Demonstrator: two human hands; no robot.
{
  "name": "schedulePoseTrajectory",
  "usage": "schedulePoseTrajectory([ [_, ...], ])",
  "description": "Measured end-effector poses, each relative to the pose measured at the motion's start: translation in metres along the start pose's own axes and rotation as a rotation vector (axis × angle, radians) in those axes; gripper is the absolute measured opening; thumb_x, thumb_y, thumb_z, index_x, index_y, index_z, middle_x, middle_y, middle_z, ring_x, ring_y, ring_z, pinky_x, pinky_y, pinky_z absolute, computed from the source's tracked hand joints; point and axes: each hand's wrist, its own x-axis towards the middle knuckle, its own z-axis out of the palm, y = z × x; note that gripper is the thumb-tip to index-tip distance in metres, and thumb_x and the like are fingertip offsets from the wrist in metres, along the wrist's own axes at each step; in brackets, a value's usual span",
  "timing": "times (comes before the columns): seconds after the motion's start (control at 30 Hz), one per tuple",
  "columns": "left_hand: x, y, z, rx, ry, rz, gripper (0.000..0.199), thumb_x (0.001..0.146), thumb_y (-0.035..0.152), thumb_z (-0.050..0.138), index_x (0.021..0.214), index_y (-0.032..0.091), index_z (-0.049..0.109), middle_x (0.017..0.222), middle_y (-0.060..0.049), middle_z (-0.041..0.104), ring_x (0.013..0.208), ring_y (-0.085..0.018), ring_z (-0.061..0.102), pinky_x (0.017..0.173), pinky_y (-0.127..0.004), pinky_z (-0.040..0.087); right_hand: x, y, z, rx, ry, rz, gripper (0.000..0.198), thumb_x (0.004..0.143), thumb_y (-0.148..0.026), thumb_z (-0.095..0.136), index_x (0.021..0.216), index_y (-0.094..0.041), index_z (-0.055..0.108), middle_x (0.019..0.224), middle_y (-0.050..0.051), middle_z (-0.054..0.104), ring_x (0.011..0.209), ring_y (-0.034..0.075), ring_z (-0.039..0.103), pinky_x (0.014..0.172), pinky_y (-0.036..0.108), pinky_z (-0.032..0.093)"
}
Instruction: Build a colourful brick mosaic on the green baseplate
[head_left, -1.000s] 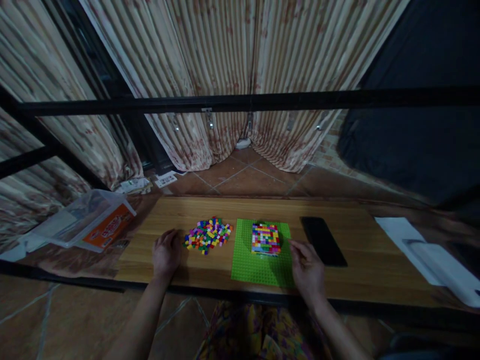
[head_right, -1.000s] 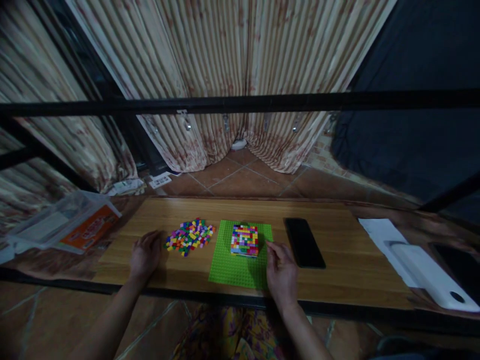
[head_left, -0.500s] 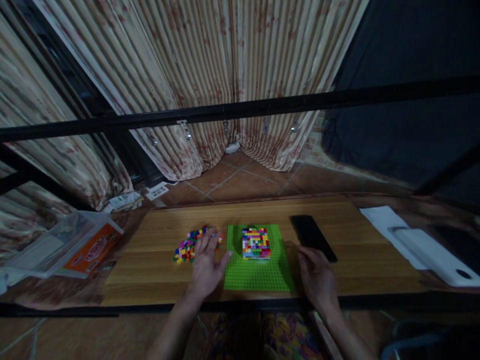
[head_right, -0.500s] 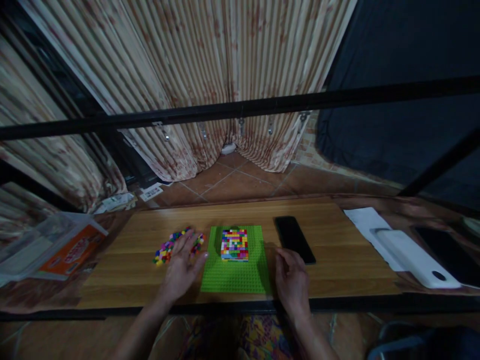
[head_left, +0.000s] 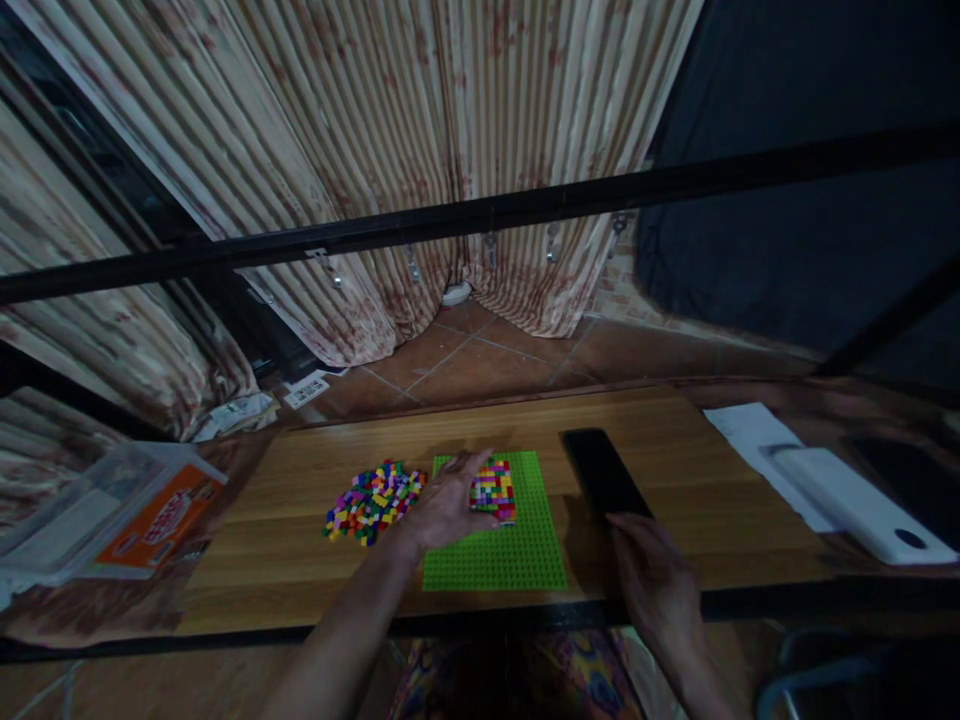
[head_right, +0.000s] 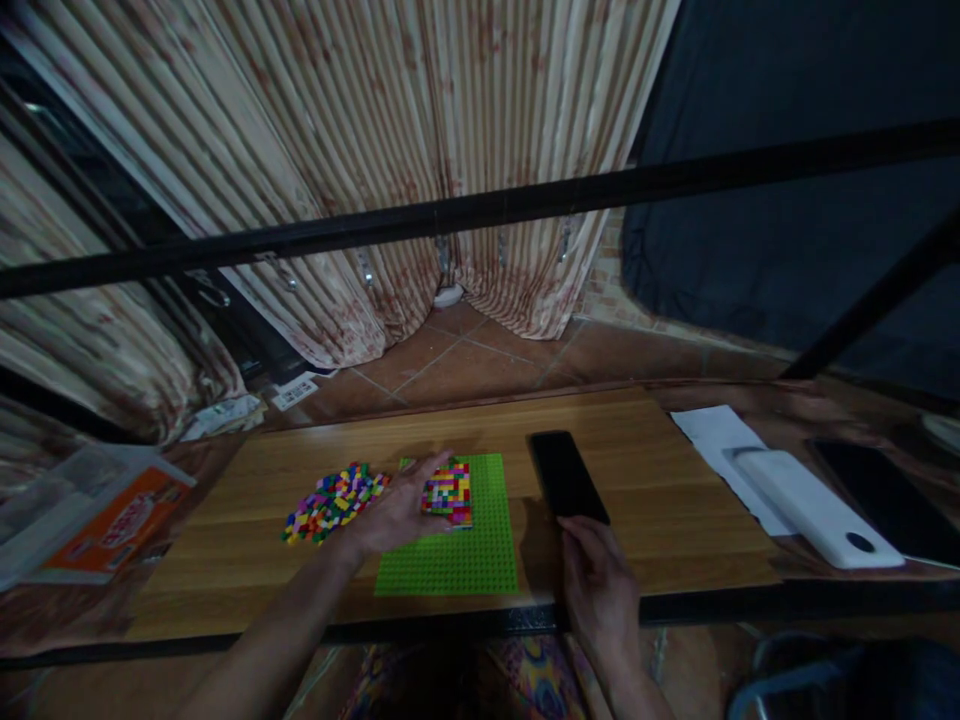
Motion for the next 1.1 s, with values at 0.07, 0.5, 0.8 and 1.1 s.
schedulePoseTrajectory([
  [0.07,0.0,0.0,0.0,-0.011,0.009,-0.013,0.096,0.064,0.039,0.078,0.146,0.027,0.029,0.144,-0.009,0.045,0.133,-0.029,0.041,0.109,-0.043,0.034,0.003,0.002,-0.001,-0.003,0.013,0.004,0.03,0.091,-0.039,0.045,0.101,-0.021,0.067,0.104,0.007,0.064,0.096,0.019,0.062,0.086,0.034,0.049],
  [0.5,-0.015,0.017,0.003,0.164,0.048,-0.093,0.091,0.067,0.039,0.073,0.145,0.026,0.029,0.143,-0.009,0.047,0.133,-0.029,0.042,0.113,-0.047,0.028,0.054,0.018,0.011,-0.449,0.008,0.174,0.077,0.08,-0.069,0.046,0.12,-0.005,0.055,0.117,0.022,0.057,0.109,0.035,0.05,0.091,0.047,0.04],
  [0.8,0.012,0.053,0.023,0.346,0.059,-0.052,0.079,0.083,0.061,0.049,0.148,0.025,0.022,0.156,-0.012,0.024,0.143,-0.031,0.023,0.113,-0.062,0.015,0.074,-0.006,0.031,-0.666,-0.101,0.354,0.085,0.068,-0.074,0.057,0.119,-0.006,0.053,0.117,0.022,0.054,0.109,0.038,0.048,0.086,0.046,0.038],
  [1.1,0.039,0.048,0.056,0.476,0.142,0.021,0.064,0.092,0.059,0.029,0.142,0.019,0.038,0.145,-0.013,0.045,0.136,-0.03,0.037,0.11,-0.055,0.028,0.08,-0.011,0.03,-0.676,-0.14,0.423,0.083,0.069,-0.068,0.061,0.124,-0.008,0.049,0.122,0.021,0.052,0.113,0.037,0.046,0.089,0.045,0.038],
])
